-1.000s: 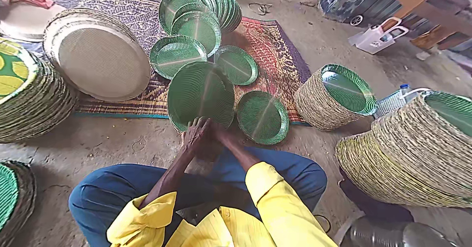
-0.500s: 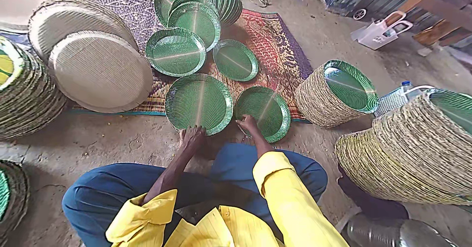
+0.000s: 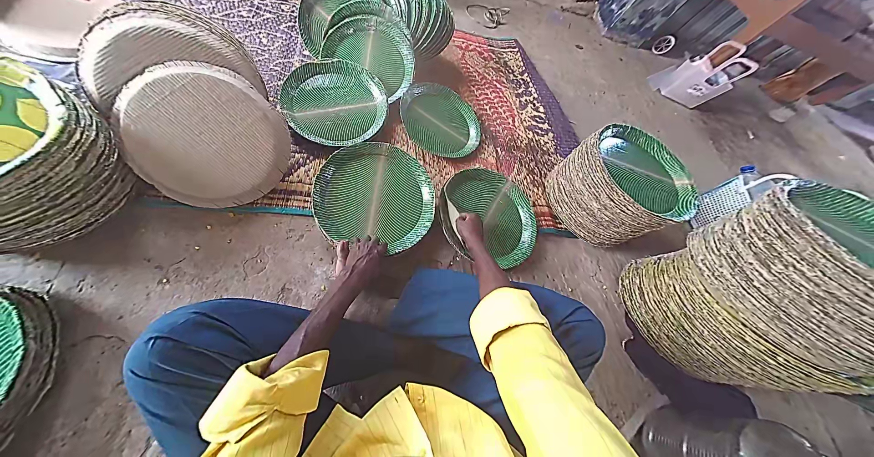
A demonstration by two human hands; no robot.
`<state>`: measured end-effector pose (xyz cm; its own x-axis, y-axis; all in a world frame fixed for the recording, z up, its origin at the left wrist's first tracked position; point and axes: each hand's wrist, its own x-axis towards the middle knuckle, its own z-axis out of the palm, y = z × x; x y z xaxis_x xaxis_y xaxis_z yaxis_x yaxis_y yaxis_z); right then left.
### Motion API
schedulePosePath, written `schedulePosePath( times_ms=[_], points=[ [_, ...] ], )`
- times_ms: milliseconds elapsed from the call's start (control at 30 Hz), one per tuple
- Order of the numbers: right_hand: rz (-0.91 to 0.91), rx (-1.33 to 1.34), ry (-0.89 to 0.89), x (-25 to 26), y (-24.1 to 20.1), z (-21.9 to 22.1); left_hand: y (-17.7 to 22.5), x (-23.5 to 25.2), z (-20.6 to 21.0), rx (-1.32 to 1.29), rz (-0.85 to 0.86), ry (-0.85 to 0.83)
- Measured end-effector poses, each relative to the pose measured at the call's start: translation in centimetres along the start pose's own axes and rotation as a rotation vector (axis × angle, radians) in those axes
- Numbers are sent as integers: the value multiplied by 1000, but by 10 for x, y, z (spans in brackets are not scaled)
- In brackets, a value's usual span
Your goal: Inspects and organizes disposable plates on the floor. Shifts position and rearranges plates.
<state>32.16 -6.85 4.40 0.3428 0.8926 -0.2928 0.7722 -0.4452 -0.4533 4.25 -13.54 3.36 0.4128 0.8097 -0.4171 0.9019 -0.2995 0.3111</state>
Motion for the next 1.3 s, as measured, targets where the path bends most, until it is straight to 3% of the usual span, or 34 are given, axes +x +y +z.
schedulePosePath(
  times_ms=[100, 200, 267, 333, 400, 433, 500, 567, 633, 733, 767, 867, 967, 1100, 1167, 1233, 1300],
  points=[
    [-170, 49, 240, -7, -17, -25, -7, -2, -2, -116, 96, 179],
    [-686, 94, 393, -29, -44, -25, -10, -2, 3, -193, 314, 755],
    [-971, 102, 336, -43, -67, -3, -5, 0, -3, -141, 432, 1074],
    [-980, 13, 86, -75, -95, 17, -2, 0, -10, -78, 455, 1188],
    [-690, -97, -321, -121, -122, 16, -8, -3, -6, -31, 377, 1088],
    [-651, -110, -426, -123, -118, 30, -10, -6, -3, -25, 309, 957],
    [-778, -191, -530, -101, -97, 63, -12, -10, -2, 0, 132, 585],
    [-859, -218, -576, -78, -84, 66, -10, -11, -9, 25, -34, 164],
    [-818, -112, -464, -54, -71, 49, -5, -7, -9, 53, -115, 5],
    [-601, 32, -41, -13, -40, 21, -3, -6, -11, 46, -100, 34],
    [-489, -5, -8, -5, -29, 13, -5, -5, -11, 34, -76, 59],
    [-184, -269, -176, 0, 3, 6, -7, -5, -10, -2, 36, 202],
    [-68, -309, -138, -2, 8, 13, -7, 1, -4, -23, 143, 398],
    [-15, -137, 42, -8, -12, -10, -5, 0, -1, 26, 31, 141],
    [-92, -13, 196, -7, -19, -23, -5, 1, -2, 15, 23, 62],
    [-219, 84, 318, -15, -30, -29, -11, 1, -6, -73, 50, 107],
    [-388, 144, 368, -29, -46, -20, -19, 2, -9, -183, 82, 341]
  ],
)
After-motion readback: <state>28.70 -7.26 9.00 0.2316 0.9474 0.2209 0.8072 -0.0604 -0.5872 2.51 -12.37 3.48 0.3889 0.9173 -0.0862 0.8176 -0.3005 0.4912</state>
